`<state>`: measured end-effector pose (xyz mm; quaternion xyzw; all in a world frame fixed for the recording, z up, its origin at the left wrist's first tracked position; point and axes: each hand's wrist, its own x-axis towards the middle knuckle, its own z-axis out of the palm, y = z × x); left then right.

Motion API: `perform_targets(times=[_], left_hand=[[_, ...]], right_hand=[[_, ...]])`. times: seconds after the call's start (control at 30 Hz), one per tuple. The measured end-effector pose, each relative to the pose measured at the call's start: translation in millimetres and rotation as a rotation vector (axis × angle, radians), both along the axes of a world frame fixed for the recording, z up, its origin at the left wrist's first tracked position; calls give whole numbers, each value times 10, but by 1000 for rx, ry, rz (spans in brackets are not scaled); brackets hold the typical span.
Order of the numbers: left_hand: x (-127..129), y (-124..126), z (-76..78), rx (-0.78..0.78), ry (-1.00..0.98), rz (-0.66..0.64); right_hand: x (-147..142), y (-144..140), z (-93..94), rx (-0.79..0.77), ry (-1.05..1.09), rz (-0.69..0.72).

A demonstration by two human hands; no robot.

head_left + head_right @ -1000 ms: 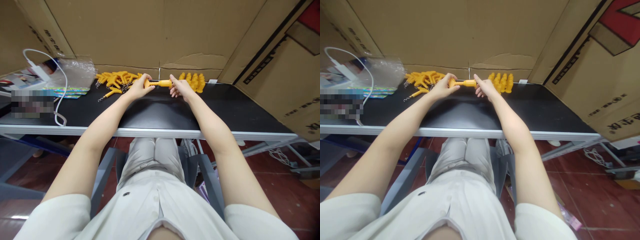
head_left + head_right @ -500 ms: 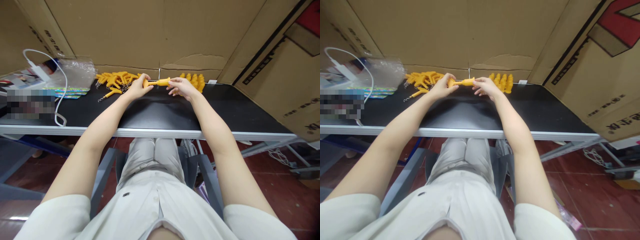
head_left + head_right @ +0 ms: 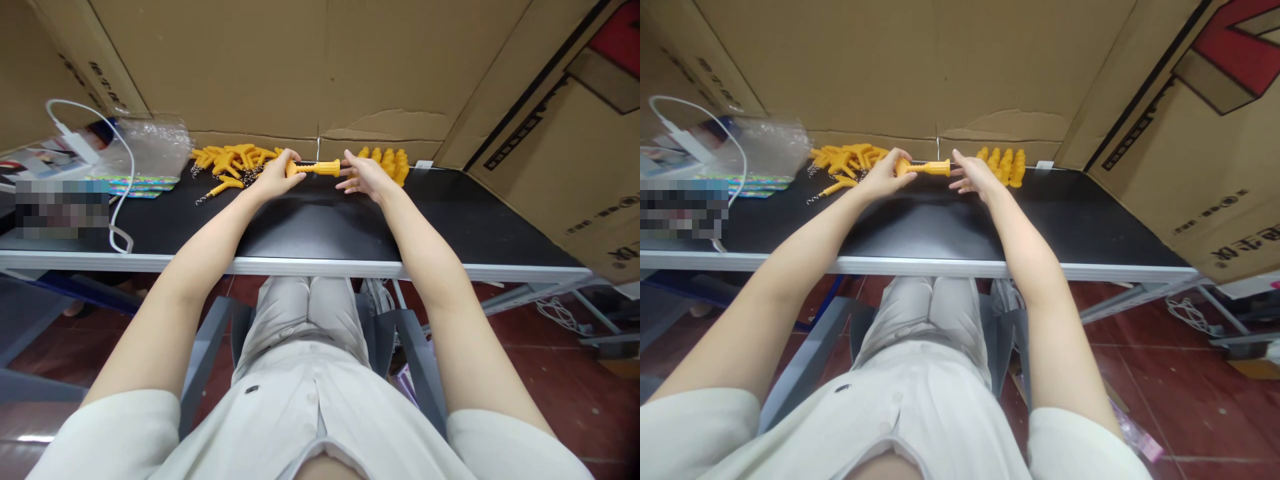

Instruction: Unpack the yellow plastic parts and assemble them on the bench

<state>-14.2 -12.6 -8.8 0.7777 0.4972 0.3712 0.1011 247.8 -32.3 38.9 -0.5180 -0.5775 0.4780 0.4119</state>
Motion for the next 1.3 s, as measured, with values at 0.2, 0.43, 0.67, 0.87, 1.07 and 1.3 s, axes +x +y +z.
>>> perform_targets(times=[0.2, 0.43, 0.67, 0.87, 1.07, 1.3], left_hand=[[17, -27, 13, 2, -10, -10], [40, -48, 24, -13, 5, 2], [22, 7, -13, 14, 5, -28], [43, -45, 24, -23, 15, -14], [49, -84, 59, -9, 40, -11], [55, -92, 63, -5, 60, 3]], right_hand=[[25, 69, -71, 78, 39, 63], [-20, 39, -44, 74, 17, 33], [-60, 9, -26, 51, -9, -7], [-76, -10, -24, 40, 3, -27], [-79, -31, -28, 48, 28, -33], [-98, -31, -20, 40, -16, -50]])
